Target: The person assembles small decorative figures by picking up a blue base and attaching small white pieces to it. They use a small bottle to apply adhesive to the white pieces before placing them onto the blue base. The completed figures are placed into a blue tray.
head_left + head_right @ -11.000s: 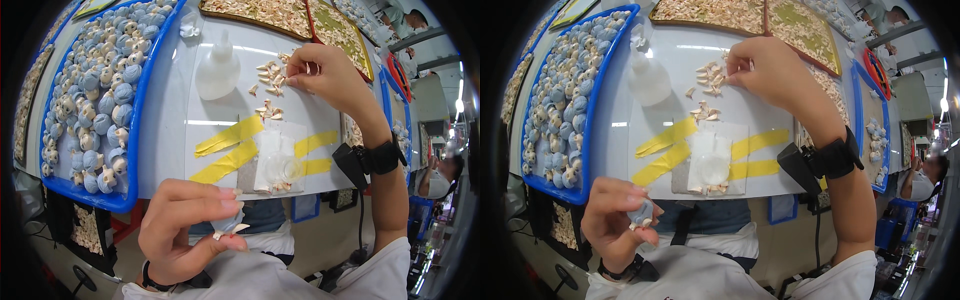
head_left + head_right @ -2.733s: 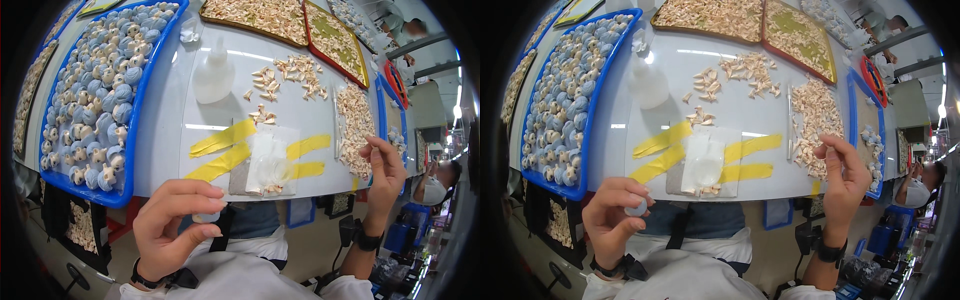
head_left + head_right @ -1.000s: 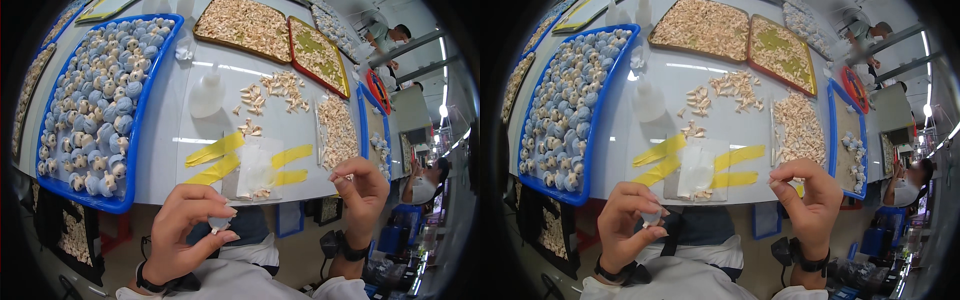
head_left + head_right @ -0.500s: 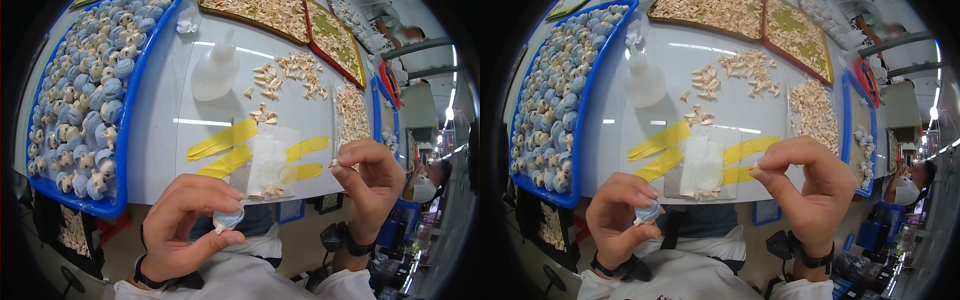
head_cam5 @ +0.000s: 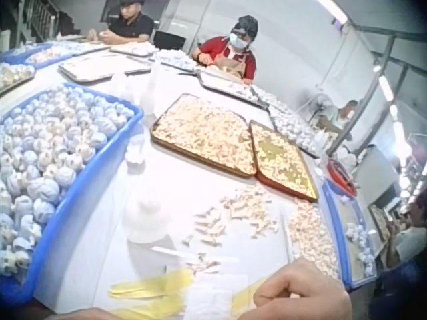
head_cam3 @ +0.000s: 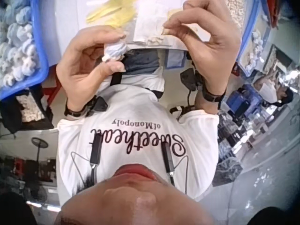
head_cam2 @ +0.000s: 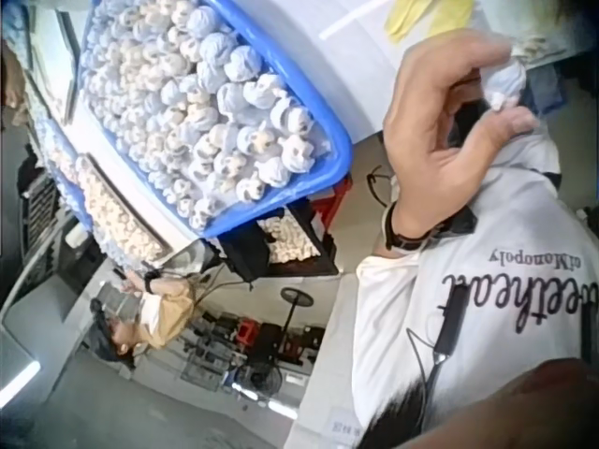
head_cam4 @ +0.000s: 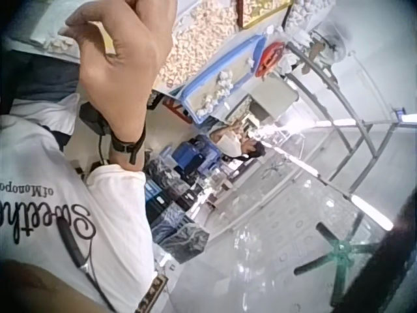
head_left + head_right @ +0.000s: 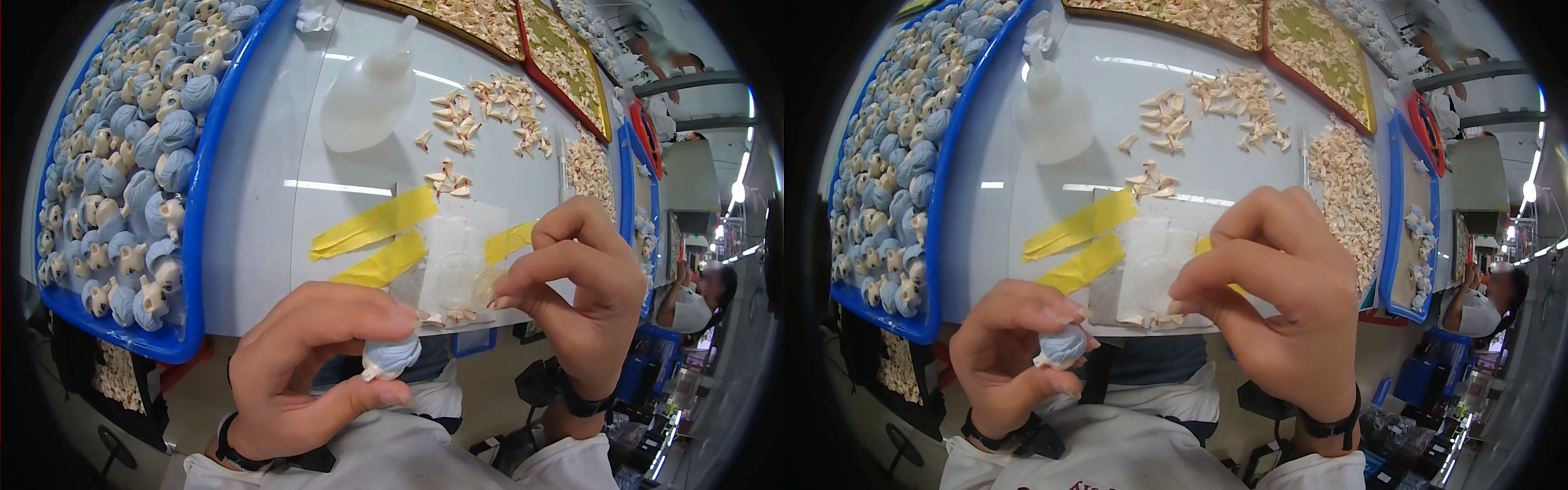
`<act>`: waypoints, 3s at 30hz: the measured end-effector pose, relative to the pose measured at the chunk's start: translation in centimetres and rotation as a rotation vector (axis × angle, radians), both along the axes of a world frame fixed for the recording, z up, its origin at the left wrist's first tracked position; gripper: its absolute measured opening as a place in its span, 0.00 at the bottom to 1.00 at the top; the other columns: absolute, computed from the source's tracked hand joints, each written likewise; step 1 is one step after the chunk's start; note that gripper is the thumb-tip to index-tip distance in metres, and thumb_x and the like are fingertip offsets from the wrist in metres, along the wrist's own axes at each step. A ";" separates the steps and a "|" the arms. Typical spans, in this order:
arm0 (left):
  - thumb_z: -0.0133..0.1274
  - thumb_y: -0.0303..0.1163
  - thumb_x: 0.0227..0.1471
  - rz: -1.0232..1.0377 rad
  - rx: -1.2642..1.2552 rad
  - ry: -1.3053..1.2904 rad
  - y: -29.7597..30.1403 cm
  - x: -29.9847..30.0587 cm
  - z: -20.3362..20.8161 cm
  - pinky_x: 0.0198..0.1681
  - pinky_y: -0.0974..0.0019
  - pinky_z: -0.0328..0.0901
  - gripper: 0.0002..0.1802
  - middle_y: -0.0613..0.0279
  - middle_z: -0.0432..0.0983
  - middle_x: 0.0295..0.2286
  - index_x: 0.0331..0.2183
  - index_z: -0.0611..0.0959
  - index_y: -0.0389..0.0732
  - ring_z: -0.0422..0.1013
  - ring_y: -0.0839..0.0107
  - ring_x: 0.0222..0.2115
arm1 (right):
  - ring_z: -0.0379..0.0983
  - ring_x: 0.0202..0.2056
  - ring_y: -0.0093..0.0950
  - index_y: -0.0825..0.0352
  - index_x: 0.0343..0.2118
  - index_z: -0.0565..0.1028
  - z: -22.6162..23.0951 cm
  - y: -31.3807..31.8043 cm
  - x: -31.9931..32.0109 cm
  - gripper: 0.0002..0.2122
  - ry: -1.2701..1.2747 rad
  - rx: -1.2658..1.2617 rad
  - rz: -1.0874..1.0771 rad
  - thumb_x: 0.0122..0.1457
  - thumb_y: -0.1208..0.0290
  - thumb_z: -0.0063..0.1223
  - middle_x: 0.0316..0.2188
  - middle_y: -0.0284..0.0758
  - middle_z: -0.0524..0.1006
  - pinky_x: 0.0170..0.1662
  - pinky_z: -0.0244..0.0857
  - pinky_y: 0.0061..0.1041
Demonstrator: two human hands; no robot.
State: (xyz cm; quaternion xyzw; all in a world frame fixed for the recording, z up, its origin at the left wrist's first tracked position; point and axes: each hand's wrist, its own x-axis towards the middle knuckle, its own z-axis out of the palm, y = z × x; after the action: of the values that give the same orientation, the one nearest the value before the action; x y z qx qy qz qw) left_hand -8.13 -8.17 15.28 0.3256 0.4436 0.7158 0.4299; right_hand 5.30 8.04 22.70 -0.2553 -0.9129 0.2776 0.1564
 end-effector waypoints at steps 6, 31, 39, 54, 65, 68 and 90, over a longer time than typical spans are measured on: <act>0.64 0.25 0.37 -0.063 0.054 0.270 0.0 -1.0 -0.3 0.37 0.69 0.67 0.22 0.49 0.70 0.36 0.37 0.75 0.31 0.72 0.66 0.34 | 0.59 0.24 0.22 0.66 0.18 0.77 0.4 0.2 -0.9 0.11 -0.033 0.116 0.006 0.24 0.82 0.60 0.20 0.29 0.61 0.28 0.50 0.19; 0.63 0.20 0.35 -0.092 0.148 -0.067 0.1 1.1 0.4 0.37 0.65 0.70 0.25 0.46 0.67 0.37 0.39 0.72 0.29 0.72 0.62 0.34 | 0.59 0.25 0.21 0.66 0.21 0.71 0.3 -1.8 1.2 0.10 0.288 -0.218 0.084 0.35 0.80 0.62 0.23 0.32 0.65 0.29 0.52 0.17; 0.66 0.26 0.34 -0.049 0.135 0.069 -0.6 2.1 0.8 0.37 0.71 0.65 0.24 0.50 0.70 0.35 0.36 0.75 0.32 0.70 0.69 0.33 | 0.63 0.25 0.20 0.66 0.24 0.70 -2.1 -5.4 2.2 0.12 0.441 -0.655 0.135 0.41 0.77 0.65 0.25 0.35 0.66 0.28 0.56 0.14; 0.65 0.22 0.32 0.126 0.071 0.395 -0.6 2.5 1.6 0.34 0.70 0.65 0.22 0.57 0.74 0.29 0.35 0.79 0.34 0.70 0.69 0.30 | 0.63 0.26 0.22 0.65 0.24 0.70 -0.4 -4.1 2.3 0.11 0.343 -0.314 0.147 0.38 0.81 0.62 0.25 0.34 0.68 0.28 0.56 0.18; 0.61 0.18 0.36 -0.062 0.097 0.385 -0.3 0.9 0.5 0.36 0.63 0.72 0.18 0.50 0.64 0.35 0.34 0.76 0.33 0.71 0.65 0.34 | 0.68 0.40 0.25 0.67 0.40 0.72 -1.6 13.0 -1.3 0.16 -0.069 0.139 0.104 0.45 0.80 0.53 0.40 0.34 0.74 0.43 0.63 0.22; 0.61 0.18 0.36 -0.060 0.113 0.401 0.0 0.5 0.7 0.35 0.65 0.72 0.16 0.51 0.65 0.35 0.32 0.76 0.33 0.73 0.64 0.32 | 0.67 0.40 0.20 0.63 0.43 0.72 -3.2 13.6 -2.7 0.18 -0.121 0.239 0.127 0.46 0.82 0.53 0.39 0.31 0.73 0.43 0.61 0.20; 0.60 0.16 0.36 -0.042 0.070 0.407 -0.9 0.0 0.9 0.36 0.64 0.73 0.17 0.51 0.64 0.35 0.34 0.76 0.32 0.71 0.65 0.32 | 0.71 0.26 0.20 0.73 0.27 0.71 -1.7 8.4 -2.8 0.02 0.256 -0.122 -0.086 0.50 0.81 0.51 0.24 0.35 0.75 0.30 0.63 0.18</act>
State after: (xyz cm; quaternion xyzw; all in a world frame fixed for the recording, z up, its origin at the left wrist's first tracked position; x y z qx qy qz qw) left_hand -8.12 -9.04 16.16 0.4876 0.4891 0.6411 0.3347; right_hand 2.50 16.45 21.01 -0.2659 -0.8551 0.3557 0.2674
